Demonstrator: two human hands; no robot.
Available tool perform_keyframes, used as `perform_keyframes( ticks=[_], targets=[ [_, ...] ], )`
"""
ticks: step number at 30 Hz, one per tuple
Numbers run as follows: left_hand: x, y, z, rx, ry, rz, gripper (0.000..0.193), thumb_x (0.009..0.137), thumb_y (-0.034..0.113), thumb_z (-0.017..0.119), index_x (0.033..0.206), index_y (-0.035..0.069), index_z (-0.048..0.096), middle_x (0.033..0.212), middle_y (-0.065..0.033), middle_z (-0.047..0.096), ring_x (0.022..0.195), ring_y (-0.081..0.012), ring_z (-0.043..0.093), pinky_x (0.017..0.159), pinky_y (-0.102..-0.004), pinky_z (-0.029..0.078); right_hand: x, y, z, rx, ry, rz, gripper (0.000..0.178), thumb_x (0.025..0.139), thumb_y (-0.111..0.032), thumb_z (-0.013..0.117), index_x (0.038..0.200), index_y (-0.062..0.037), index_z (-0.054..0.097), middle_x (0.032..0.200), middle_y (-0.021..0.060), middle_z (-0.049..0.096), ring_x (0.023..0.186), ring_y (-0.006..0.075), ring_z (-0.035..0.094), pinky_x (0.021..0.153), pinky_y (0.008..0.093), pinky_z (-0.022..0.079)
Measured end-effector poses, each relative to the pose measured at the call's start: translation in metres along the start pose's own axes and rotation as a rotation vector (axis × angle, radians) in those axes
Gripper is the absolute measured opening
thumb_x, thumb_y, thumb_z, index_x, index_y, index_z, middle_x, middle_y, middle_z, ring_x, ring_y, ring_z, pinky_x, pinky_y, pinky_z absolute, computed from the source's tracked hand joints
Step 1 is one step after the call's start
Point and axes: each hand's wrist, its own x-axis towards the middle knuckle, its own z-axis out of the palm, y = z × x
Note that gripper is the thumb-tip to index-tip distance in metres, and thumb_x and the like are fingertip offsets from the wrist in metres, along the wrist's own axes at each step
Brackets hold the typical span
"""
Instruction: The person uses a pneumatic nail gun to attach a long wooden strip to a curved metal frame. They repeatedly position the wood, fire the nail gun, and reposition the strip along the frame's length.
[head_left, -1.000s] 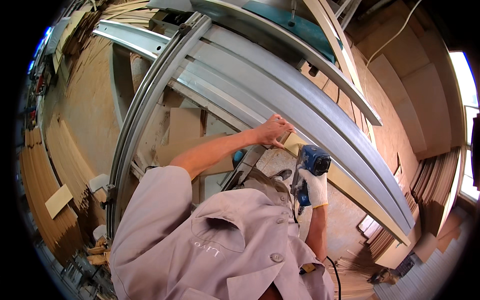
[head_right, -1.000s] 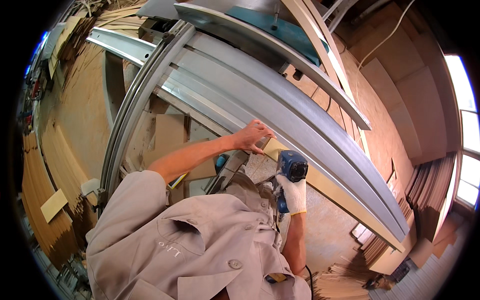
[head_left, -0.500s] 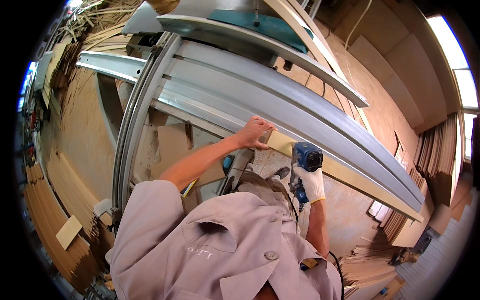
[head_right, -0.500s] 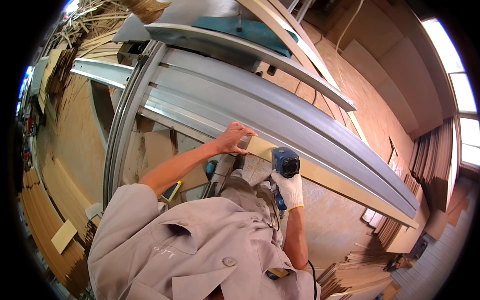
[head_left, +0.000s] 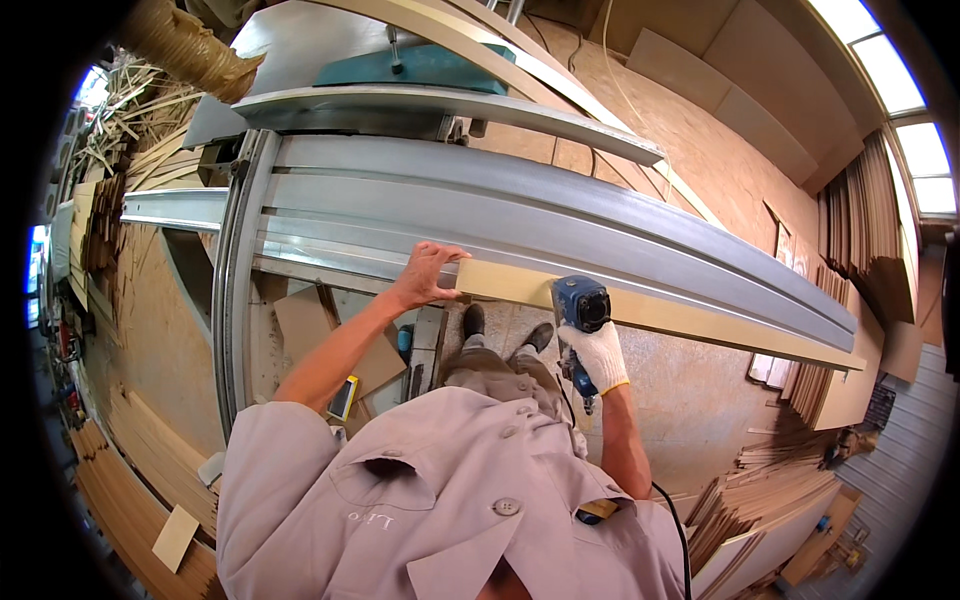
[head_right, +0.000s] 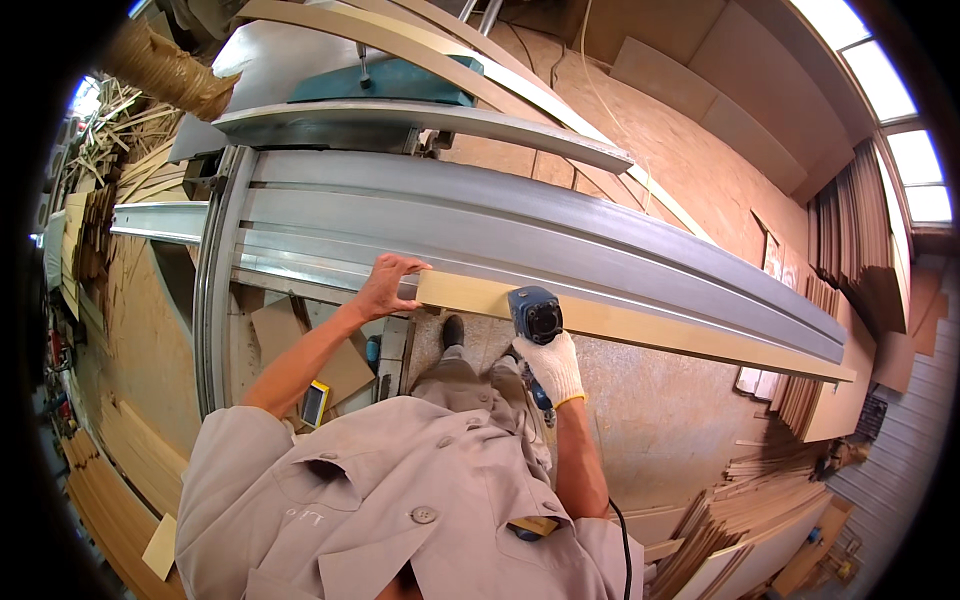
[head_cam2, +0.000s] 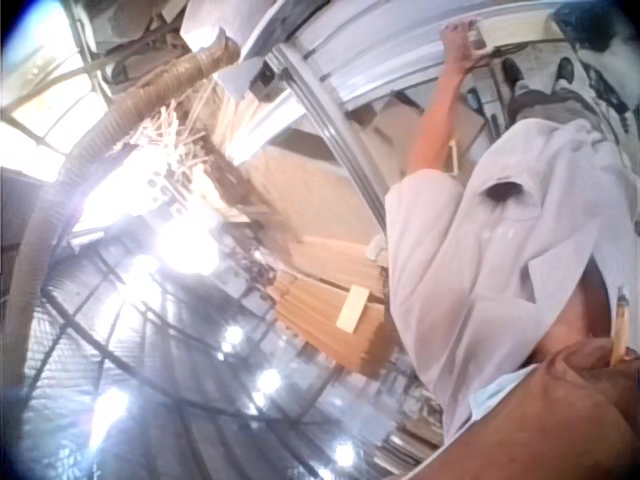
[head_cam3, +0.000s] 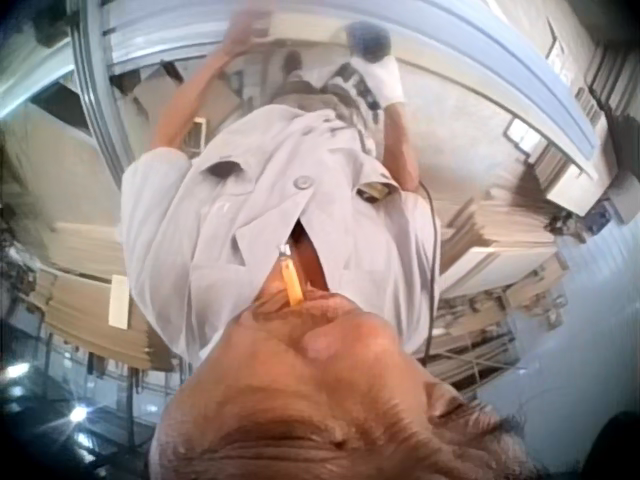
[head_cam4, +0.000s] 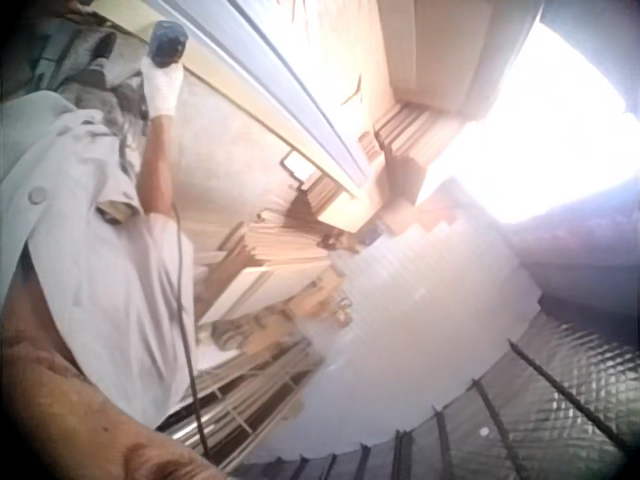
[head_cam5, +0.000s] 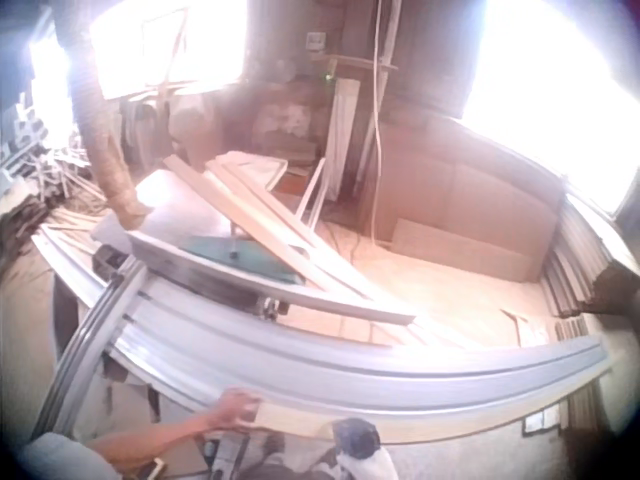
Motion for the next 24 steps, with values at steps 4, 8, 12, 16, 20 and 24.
perform_keyframes(
  ticks=[4,8,12,16,20,24],
  targets=[
    [0.003,0.006,-0.002,0.028,-0.016,-0.009,0.083,0.069,0.028,0.089,0.141,0.015,0.051,0.133,-0.0032,0.066,0.124,-0.026,0.057,0.113,-0.0444,0.031,0.003,0.026,-0.024,0.012,0.016,0.069,0.027,0.079,-0.022,0.076,0.093,0.0018,0.076,0.076,0.008,0.073,0.069,0.0172,0.069,0.066,0.0355,0.054],
    [0.002,0.009,-0.002,0.057,-0.022,-0.027,0.085,0.067,0.027,0.089,0.142,0.016,0.051,0.133,-0.0028,0.066,0.125,-0.0254,0.057,0.112,-0.0437,0.032,0.001,0.032,-0.052,0.077,0.027,0.074,0.022,0.079,-0.019,0.076,0.09,0.0004,0.075,0.073,0.0065,0.071,0.066,0.015,0.069,0.062,0.0336,0.053],
    [0.001,0.01,-0.003,0.081,-0.02,-0.032,0.085,0.067,0.027,0.089,0.142,0.017,0.051,0.132,-0.0025,0.065,0.126,-0.0248,0.056,0.112,-0.0429,0.032,-0.008,0.025,-0.074,0.122,0.057,0.139,0.016,0.082,-0.015,0.075,0.089,-0.0012,0.074,0.069,0.0055,0.068,0.055,0.014,0.064,0.052,0.0319,0.051],
    [0.004,0.015,-0.004,0.093,-0.037,-0.052,0.084,0.067,0.026,0.089,0.142,0.017,0.052,0.132,-0.0025,0.065,0.125,-0.0246,0.056,0.112,-0.0427,0.032,-0.008,0.039,-0.098,0.17,0.08,0.118,0.013,0.083,-0.013,0.075,0.089,-0.001,0.073,0.067,0.0047,0.067,0.054,0.0144,0.064,0.051,0.0321,0.05],
    [0.007,0.025,-0.009,0.131,-0.073,-0.084,0.08,0.068,0.024,0.088,0.139,0.015,0.052,0.135,-0.0005,0.065,0.123,-0.0244,0.057,0.111,-0.042,0.033,-0.01,0.047,-0.118,0.135,0.123,0.149,0.012,0.084,-0.012,0.075,0.089,-0.001,0.073,0.068,0.0037,0.067,0.054,0.0129,0.063,0.051,0.0311,0.05],
    [0.01,0.029,-0.012,0.158,-0.078,-0.082,0.077,0.069,0.023,0.087,0.137,0.013,0.053,0.137,0.0005,0.065,0.123,-0.0238,0.057,0.11,-0.0414,0.034,-0.014,0.053,-0.136,0.216,0.151,0.156,0.012,0.085,-0.011,0.075,0.091,-0.0016,0.073,0.07,0.0038,0.067,0.054,0.0123,0.063,0.051,0.0295,0.049]
  ],
)
